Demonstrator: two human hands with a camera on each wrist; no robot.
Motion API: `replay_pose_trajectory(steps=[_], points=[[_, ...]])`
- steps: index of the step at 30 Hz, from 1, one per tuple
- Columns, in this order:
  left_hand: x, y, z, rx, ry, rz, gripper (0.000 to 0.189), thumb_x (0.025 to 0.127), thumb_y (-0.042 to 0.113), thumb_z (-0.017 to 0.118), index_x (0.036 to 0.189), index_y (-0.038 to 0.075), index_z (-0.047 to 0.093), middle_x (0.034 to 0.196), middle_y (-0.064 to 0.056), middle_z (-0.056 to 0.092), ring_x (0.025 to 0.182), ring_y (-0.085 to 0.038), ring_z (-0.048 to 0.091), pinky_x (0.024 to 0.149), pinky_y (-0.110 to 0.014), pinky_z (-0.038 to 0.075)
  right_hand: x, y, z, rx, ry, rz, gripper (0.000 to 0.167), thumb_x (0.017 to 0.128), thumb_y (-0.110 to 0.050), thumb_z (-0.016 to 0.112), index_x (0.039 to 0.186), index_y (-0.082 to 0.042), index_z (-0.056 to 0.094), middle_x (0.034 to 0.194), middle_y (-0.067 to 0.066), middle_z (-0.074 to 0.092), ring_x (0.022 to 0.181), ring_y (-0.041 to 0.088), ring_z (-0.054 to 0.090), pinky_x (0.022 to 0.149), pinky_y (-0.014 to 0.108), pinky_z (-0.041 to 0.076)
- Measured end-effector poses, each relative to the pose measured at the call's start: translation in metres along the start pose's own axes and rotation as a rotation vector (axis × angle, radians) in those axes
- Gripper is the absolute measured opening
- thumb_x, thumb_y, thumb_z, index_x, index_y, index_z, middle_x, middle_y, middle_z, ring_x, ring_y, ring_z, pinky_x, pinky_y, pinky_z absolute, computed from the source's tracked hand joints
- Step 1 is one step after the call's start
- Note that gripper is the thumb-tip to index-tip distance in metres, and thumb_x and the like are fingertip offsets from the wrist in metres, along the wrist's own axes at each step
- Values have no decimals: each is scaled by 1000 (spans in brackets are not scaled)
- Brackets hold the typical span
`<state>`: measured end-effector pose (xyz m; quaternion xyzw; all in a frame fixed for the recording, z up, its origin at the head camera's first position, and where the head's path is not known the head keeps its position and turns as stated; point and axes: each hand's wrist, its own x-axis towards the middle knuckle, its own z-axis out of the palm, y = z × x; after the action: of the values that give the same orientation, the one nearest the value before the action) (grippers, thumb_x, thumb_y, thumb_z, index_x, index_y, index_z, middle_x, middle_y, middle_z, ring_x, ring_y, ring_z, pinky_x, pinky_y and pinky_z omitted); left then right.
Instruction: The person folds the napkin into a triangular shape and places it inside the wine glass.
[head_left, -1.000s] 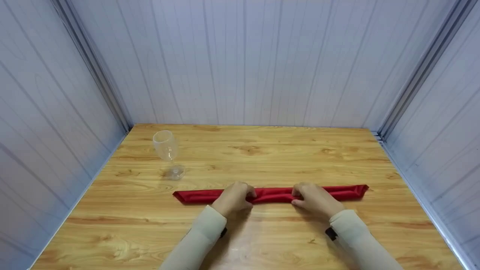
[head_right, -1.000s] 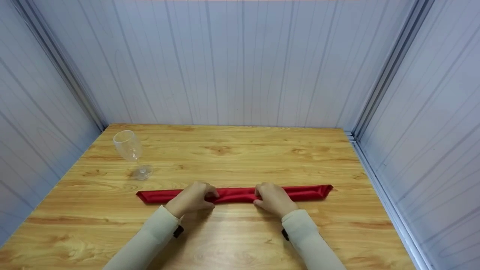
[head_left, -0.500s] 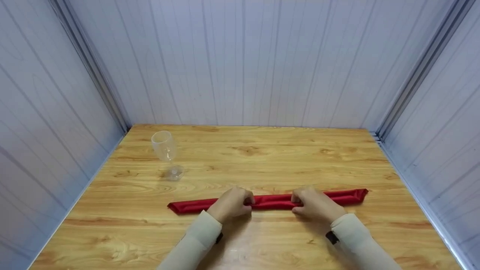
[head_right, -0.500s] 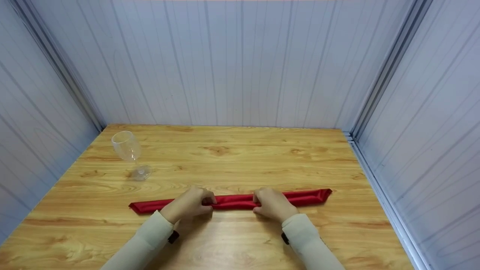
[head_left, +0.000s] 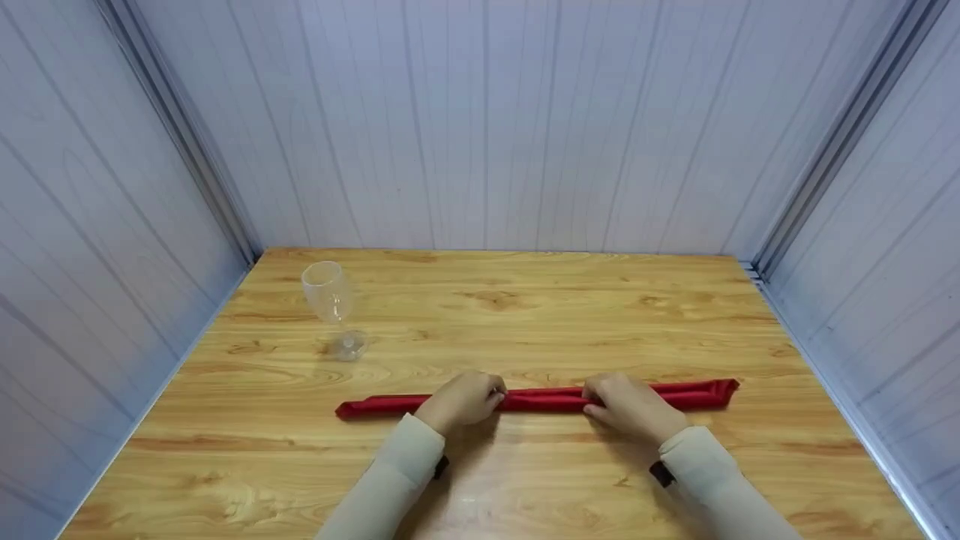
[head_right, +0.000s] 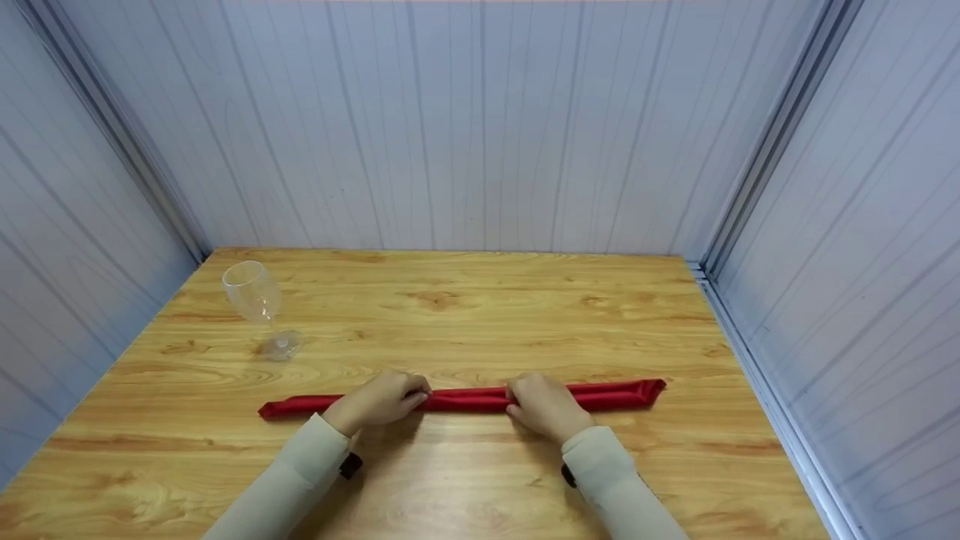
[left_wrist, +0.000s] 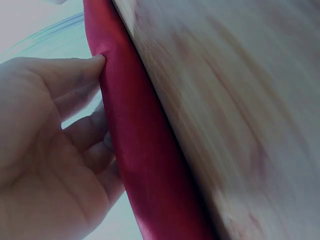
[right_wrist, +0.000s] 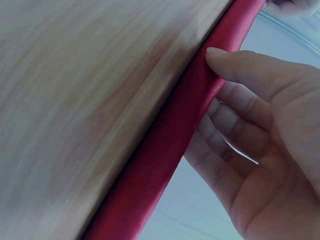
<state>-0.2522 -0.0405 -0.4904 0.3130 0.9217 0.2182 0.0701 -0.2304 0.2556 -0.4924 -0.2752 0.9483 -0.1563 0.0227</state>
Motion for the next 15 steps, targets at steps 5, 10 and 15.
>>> replay_pose_trajectory(steps=[5,10,15], points=[[6,1,-1,-77,-21,-104,11,97,11,59,95,9,69,84,-2,67,71,-14,59,69,-32,50,0,0,1,-14,5,1,6,94,-15,71,90,-15,68,85,-3,66,73,11,61,61,32,50],[10,3,-3,-125,-36,-186,7,92,12,61,86,13,60,72,2,56,61,-12,46,60,-30,40,0,-1,2,-28,19,0,5,95,-15,70,90,-15,69,86,-2,66,75,13,62,63,33,52],[16,3,-3,-75,-46,-167,8,91,9,60,84,12,57,73,1,52,63,-13,45,61,-30,39,1,1,2,-59,41,-10,9,95,-15,69,87,-16,66,83,-4,63,72,12,59,62,34,51]])
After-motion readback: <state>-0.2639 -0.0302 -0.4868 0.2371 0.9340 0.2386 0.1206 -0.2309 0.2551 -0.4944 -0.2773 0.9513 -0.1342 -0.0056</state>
